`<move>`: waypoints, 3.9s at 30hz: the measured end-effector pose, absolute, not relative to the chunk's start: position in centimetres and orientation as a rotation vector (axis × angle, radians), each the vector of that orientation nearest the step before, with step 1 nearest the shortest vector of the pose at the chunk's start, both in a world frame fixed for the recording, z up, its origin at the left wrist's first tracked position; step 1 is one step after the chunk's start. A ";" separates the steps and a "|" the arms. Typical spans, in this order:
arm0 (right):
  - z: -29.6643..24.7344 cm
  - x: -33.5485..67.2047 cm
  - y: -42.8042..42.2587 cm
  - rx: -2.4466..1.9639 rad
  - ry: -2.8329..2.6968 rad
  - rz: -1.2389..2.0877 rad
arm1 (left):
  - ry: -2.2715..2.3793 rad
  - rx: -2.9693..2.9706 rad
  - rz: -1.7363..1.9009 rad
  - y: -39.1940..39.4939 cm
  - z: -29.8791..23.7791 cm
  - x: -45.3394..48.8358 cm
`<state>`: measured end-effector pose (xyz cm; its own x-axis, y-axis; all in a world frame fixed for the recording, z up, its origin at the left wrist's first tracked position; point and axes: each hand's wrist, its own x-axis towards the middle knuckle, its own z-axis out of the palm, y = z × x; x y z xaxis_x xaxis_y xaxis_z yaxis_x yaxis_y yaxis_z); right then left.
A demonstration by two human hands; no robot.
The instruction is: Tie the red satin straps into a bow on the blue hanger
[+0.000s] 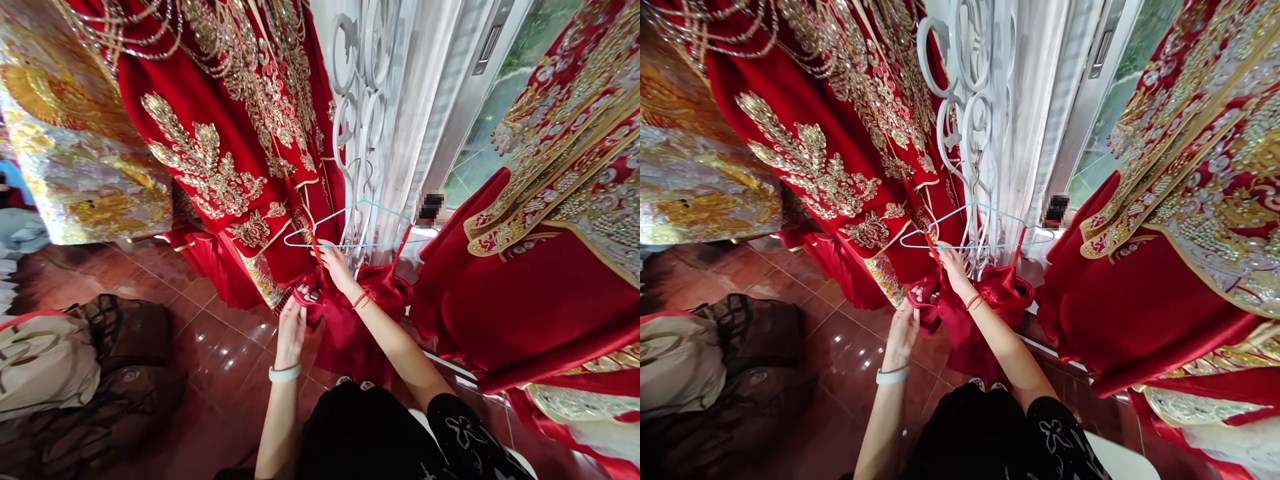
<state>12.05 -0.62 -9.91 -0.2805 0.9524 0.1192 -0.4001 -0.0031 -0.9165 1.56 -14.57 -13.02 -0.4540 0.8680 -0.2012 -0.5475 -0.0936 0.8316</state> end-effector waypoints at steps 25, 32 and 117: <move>-11.6 13.9 -1.2 -0.727 -0.980 1.426 | 1.421 1.925 1.202 -3.4 -2.4 -0.4; -12.1 14.9 -1.5 -0.764 -0.992 1.490 | 1.283 1.563 1.360 -4.3 -6.8 -1.1; -3.5 33.9 0.2 -1.275 -1.713 0.141 | 1.188 1.520 1.494 -6.4 -9.4 4.9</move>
<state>33.91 0.15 -3.54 0.0069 0.7895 0.6137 0.6788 0.4470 -0.5826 4.93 -6.36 -9.37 -0.0796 0.9302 0.3584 0.1400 -0.3455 0.9279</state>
